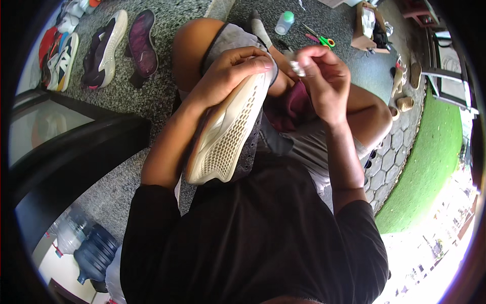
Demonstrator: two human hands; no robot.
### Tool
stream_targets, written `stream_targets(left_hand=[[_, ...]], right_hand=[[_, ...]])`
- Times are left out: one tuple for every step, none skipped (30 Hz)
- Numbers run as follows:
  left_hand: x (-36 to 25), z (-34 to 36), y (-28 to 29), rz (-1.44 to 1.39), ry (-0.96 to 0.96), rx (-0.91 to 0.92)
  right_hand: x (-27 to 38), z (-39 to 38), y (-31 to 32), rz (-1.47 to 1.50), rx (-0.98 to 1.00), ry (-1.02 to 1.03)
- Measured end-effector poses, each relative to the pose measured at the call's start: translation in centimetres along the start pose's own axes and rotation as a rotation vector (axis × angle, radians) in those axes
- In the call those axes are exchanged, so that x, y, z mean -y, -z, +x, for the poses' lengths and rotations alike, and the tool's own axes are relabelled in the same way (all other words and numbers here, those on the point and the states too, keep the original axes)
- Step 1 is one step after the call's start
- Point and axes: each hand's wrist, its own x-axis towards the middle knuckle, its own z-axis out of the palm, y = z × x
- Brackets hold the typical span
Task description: Repairing and cleaning a pair of sneakers, including brushing, wiping, and re-lacing.
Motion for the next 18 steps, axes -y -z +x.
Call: stream_targets(left_hand=[[0.3, 0.1, 0.0, 0.004, 0.011, 0.009], [0.8, 0.2, 0.3, -0.011, 0.009, 0.025], [1.2, 0.3, 0.6, -0.028, 0.006, 0.042], [1.1, 0.3, 0.6, -0.038, 0.005, 0.027], [1.4, 0.3, 0.5, -0.033, 0.015, 0.028], [2.0, 0.1, 0.4, -0.032, -0.002, -0.037], [1.7, 0.3, -0.2, -0.033, -0.024, -0.092], [1.3, -0.1, -1.2, 0.001, 0.028, -0.246], [1.3, -0.1, -0.9, -0.051, 0.09, -0.201], [1.2, -0.3, -0.8, -0.039, 0.066, -0.208], [1.1, -0.4, -0.7, -0.026, 0.041, -0.216], [2.2, -0.3, -0.2, -0.135, 0.053, -0.156], [2.8, 0.1, 0.2, -0.242, 0.064, -0.091], [3.5, 0.2, 0.3, -0.131, 0.009, -0.114], [3.4, 0.0, -0.5, -0.072, 0.016, -0.218], [3.2, 0.0, -0.4, -0.067, 0.05, -0.215], [3.0, 0.0, -0.1, -0.063, 0.084, -0.212], [2.9, -0.3, -0.2, -0.069, 0.104, -0.235]], right_hand=[[0.3, -0.1, -1.4, -0.035, -0.03, 0.05], [0.3, -0.3, -1.5, -0.111, 0.003, 0.013], [0.1, -0.3, -1.5, -0.189, 0.036, -0.025], [-1.1, 0.3, -1.8, -0.27, 0.062, 0.154], [-1.6, 0.1, -2.1, -0.391, 0.057, 0.173], [-1.5, -0.8, -3.1, -0.507, 0.132, 0.227], [-1.0, -2.0, -4.1, -0.632, 0.202, 0.284], [-1.9, -3.0, -4.7, -0.679, 0.281, 0.494], [-2.1, -4.1, -5.7, -0.733, 0.317, 0.586], [-2.1, -4.0, -5.5, -0.779, 0.279, 0.574], [-2.0, -3.5, -5.2, -0.825, 0.24, 0.562], [-1.9, -2.3, -4.6, -0.823, 0.13, 0.511], [-2.7, -1.1, -4.2, -0.728, 0.095, 0.508], [-2.7, -2.1, -4.1, -0.754, 0.144, 0.502], [-2.3, -3.3, -4.4, -0.778, 0.192, 0.497], [-2.4, -4.8, -4.9, -0.868, 0.287, 0.555], [-2.9, -5.8, -5.7, -0.879, 0.388, 0.694], [-2.6, -6.0, -6.1, -0.868, 0.38, 0.699]])
